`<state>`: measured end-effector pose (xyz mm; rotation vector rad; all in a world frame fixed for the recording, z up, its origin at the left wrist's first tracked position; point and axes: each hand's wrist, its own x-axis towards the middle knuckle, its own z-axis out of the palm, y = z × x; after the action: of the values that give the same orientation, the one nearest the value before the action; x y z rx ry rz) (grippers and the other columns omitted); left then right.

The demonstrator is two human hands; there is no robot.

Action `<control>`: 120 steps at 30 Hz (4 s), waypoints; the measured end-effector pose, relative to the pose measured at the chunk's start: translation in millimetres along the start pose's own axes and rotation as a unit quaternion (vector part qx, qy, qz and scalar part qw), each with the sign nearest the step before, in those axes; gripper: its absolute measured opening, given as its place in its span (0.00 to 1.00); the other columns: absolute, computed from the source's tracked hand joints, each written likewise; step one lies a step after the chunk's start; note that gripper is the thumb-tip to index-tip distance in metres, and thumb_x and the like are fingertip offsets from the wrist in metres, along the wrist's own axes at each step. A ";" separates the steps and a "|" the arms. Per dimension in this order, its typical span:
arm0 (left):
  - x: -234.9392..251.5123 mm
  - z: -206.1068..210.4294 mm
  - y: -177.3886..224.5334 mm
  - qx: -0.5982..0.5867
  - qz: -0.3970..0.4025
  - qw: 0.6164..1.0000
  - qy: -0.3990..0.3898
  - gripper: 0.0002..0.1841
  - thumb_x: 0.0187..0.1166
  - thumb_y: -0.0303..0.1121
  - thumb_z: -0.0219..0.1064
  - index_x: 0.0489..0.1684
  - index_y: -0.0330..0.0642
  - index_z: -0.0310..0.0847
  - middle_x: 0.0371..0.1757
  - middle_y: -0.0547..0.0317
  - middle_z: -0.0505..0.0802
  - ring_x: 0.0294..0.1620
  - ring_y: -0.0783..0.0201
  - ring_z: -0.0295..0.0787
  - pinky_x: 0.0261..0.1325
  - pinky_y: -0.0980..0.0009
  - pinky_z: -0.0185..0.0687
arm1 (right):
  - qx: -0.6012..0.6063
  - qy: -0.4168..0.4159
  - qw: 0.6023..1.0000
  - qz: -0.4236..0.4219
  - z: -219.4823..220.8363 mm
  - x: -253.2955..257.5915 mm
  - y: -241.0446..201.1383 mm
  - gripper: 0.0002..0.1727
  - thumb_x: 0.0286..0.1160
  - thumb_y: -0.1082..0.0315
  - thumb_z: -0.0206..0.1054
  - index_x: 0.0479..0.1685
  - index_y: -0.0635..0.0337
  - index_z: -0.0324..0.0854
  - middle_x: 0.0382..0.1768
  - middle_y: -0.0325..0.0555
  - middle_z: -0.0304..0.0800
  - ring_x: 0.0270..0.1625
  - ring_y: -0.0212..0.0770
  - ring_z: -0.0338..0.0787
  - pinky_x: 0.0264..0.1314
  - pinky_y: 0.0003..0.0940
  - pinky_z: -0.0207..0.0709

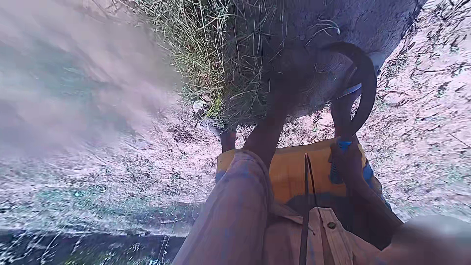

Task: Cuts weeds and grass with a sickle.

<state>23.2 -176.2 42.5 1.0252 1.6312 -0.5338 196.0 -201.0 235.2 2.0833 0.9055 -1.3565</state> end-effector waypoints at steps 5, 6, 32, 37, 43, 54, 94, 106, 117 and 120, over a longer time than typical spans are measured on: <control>-10.3 -30.5 -30.2 -0.027 -0.034 0.990 -0.132 0.23 0.93 0.36 0.51 0.77 0.28 0.73 0.71 0.26 0.84 0.74 0.28 0.80 0.71 0.30 0.72 | -0.021 -0.069 0.997 -0.026 -13.4 11.2 3.1 0.23 0.87 0.65 0.61 0.72 0.73 0.67 0.31 0.47 0.82 0.25 0.33 0.84 0.33 0.32 0.82; -11.6 -37.8 -37.3 -0.040 -0.022 0.990 -0.135 0.23 0.93 0.35 0.51 0.77 0.29 0.73 0.73 0.27 0.83 0.76 0.30 0.78 0.74 0.31 0.70 | -0.025 -0.085 0.996 -0.027 -8.8 15.7 3.8 0.22 0.87 0.65 0.61 0.70 0.73 0.68 0.31 0.47 0.82 0.25 0.33 0.84 0.33 0.32 0.82; 58.6 -150.4 32.7 0.112 0.164 0.974 -0.105 0.23 0.89 0.46 0.60 0.64 0.32 0.83 0.61 0.30 0.89 0.66 0.30 0.84 0.65 0.28 0.74 | 0.376 -0.003 0.927 -0.013 4.9 51.7 -48.6 0.14 0.85 0.70 0.61 0.58 0.71 0.67 0.18 0.37 0.75 0.15 0.29 0.79 0.23 0.25 0.81; 125.1 -184.9 110.2 0.095 0.256 0.960 0.066 0.24 0.89 0.32 0.55 0.83 0.36 0.71 0.85 0.34 0.74 0.87 0.34 0.66 0.86 0.37 0.59 | 0.389 -0.055 0.919 0.026 -25.0 46.1 -76.9 0.14 0.85 0.71 0.63 0.59 0.72 0.69 0.20 0.37 0.76 0.17 0.28 0.80 0.24 0.23 0.80; 163.7 -200.4 123.2 0.156 0.102 0.980 0.064 0.39 0.86 0.35 0.59 0.98 0.45 0.43 0.96 0.34 0.49 0.96 0.28 0.34 0.79 0.20 0.51 | 0.395 -0.079 0.915 -0.023 -66.3 41.2 -84.7 0.21 0.78 0.66 0.65 0.63 0.72 0.70 0.27 0.37 0.81 0.22 0.27 0.84 0.28 0.23 0.82; 120.8 -212.5 51.9 0.163 -0.022 0.986 -0.007 0.20 0.89 0.30 0.54 0.72 0.27 0.76 0.71 0.24 0.84 0.73 0.24 0.79 0.66 0.24 0.72 | 0.276 -0.090 0.956 -0.040 -81.1 63.9 -109.7 0.18 0.84 0.67 0.64 0.65 0.67 0.70 0.25 0.38 0.81 0.21 0.29 0.84 0.28 0.24 0.82; 78.8 -167.6 -26.2 0.105 0.036 0.994 -0.004 0.21 0.89 0.30 0.55 0.77 0.29 0.73 0.69 0.25 0.84 0.73 0.26 0.80 0.69 0.29 0.73 | 0.012 -0.001 0.994 -0.109 39.7 143.2 -142.3 0.31 0.87 0.58 0.64 0.80 0.69 0.63 0.52 0.65 0.87 0.51 0.58 0.91 0.58 0.57 0.81; 24.8 -193.1 -53.8 0.156 -0.043 0.987 0.019 0.16 0.81 0.23 0.63 0.64 0.27 0.81 0.70 0.25 0.84 0.71 0.24 0.80 0.63 0.27 0.76 | 0.113 -0.073 0.990 -0.033 15.4 20.5 -47.4 0.21 0.84 0.69 0.62 0.70 0.74 0.69 0.28 0.46 0.80 0.22 0.33 0.82 0.30 0.31 0.81; 58.2 -159.2 45.1 0.176 0.292 0.933 0.115 0.28 0.82 0.23 0.61 0.85 0.40 0.69 0.86 0.38 0.73 0.89 0.35 0.62 0.86 0.34 0.52 | 0.247 -0.052 0.967 -0.026 -10.0 66.8 -76.8 0.17 0.85 0.71 0.62 0.63 0.74 0.70 0.25 0.42 0.79 0.20 0.30 0.82 0.28 0.26 0.82; 104.4 -146.8 32.6 0.104 0.203 0.962 0.151 0.32 0.90 0.34 0.55 0.94 0.37 0.52 0.95 0.34 0.56 0.97 0.36 0.42 0.94 0.36 0.34 | 0.265 -0.056 0.962 -0.019 -18.9 65.0 -80.6 0.14 0.83 0.71 0.63 0.59 0.72 0.72 0.22 0.39 0.78 0.18 0.29 0.81 0.26 0.25 0.81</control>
<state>-34.5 -8.8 -3.9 1.6172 1.5830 -0.2835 165.3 -117.4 179.0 2.3405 0.5755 -1.8777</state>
